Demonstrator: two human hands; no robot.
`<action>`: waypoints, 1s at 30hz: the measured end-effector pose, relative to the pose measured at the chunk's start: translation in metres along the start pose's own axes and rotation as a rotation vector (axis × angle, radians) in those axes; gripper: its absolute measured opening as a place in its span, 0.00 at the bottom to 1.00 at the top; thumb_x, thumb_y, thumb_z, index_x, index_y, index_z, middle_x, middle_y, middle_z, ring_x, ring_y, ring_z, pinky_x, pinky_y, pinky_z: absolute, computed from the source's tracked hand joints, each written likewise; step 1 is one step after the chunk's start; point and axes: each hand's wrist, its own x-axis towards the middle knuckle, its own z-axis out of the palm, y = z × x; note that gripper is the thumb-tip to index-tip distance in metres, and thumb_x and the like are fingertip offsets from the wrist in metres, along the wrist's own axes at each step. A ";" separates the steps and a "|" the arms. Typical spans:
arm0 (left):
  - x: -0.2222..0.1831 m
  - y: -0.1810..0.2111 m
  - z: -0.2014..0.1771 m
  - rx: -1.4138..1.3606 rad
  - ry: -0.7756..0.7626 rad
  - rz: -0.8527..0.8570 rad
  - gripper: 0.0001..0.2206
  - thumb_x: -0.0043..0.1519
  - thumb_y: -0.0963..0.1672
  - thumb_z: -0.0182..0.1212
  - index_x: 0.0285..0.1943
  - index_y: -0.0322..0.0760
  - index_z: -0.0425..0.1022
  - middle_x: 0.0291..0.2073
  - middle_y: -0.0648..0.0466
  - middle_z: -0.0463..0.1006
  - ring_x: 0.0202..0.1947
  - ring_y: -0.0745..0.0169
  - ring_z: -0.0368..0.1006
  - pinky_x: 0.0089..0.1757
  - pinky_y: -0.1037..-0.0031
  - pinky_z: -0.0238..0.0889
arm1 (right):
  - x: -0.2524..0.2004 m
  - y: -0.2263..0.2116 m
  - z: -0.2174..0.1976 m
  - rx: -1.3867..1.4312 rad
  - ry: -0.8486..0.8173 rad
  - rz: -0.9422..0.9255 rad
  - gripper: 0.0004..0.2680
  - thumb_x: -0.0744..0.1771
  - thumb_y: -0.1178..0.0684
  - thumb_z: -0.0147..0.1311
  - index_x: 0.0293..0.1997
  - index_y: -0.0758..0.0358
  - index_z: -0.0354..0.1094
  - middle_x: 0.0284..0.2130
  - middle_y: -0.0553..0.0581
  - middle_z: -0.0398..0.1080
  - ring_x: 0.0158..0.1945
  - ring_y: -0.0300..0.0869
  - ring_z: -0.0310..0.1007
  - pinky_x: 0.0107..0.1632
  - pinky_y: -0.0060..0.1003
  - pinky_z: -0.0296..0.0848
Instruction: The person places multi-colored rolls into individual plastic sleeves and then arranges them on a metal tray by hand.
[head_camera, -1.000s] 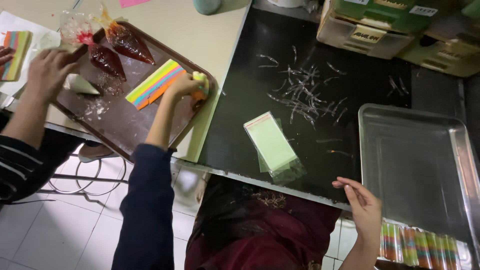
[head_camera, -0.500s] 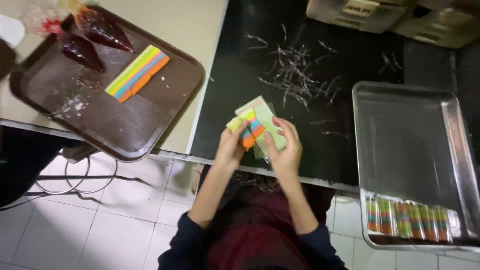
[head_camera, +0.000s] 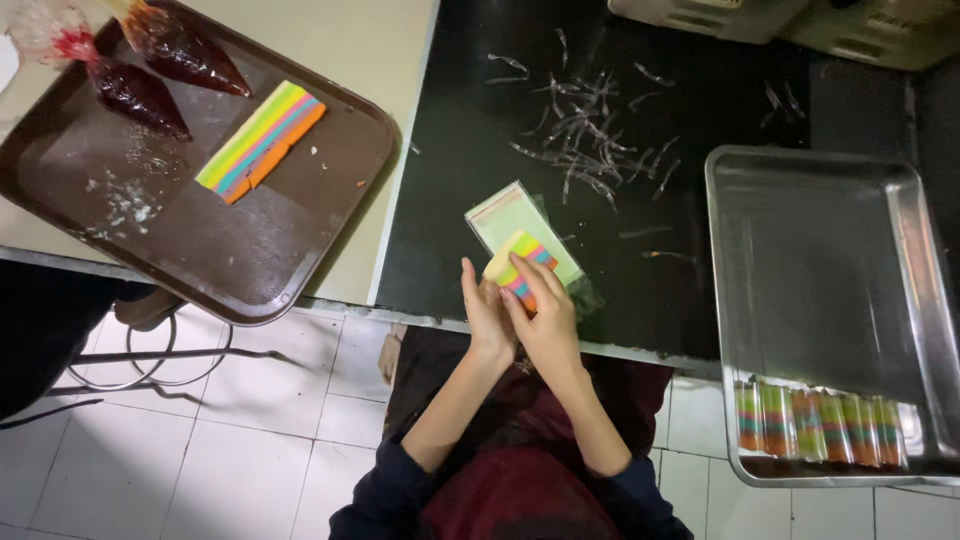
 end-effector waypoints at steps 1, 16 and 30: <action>-0.001 0.000 0.000 0.004 -0.005 0.005 0.35 0.65 0.64 0.48 0.61 0.32 0.74 0.53 0.45 0.80 0.53 0.54 0.77 0.57 0.60 0.66 | -0.002 0.001 0.000 0.005 0.007 0.001 0.17 0.67 0.55 0.60 0.64 0.61 0.68 0.54 0.61 0.71 0.59 0.55 0.72 0.60 0.47 0.70; 0.024 -0.009 -0.037 0.007 -0.065 -0.001 0.35 0.66 0.62 0.51 0.60 0.26 0.75 0.49 0.44 0.81 0.48 0.57 0.78 0.55 0.64 0.68 | 0.001 -0.002 -0.001 -0.067 0.016 -0.141 0.15 0.69 0.55 0.55 0.64 0.63 0.67 0.53 0.61 0.70 0.58 0.54 0.69 0.60 0.49 0.67; -0.101 0.056 0.111 0.147 -0.080 -0.030 0.36 0.64 0.64 0.46 0.67 0.35 0.67 0.54 0.52 0.76 0.52 0.63 0.74 0.55 0.72 0.65 | 0.007 0.008 -0.003 -0.303 0.147 -0.086 0.12 0.72 0.44 0.44 0.60 0.46 0.73 0.67 0.53 0.57 0.65 0.54 0.50 0.63 0.50 0.51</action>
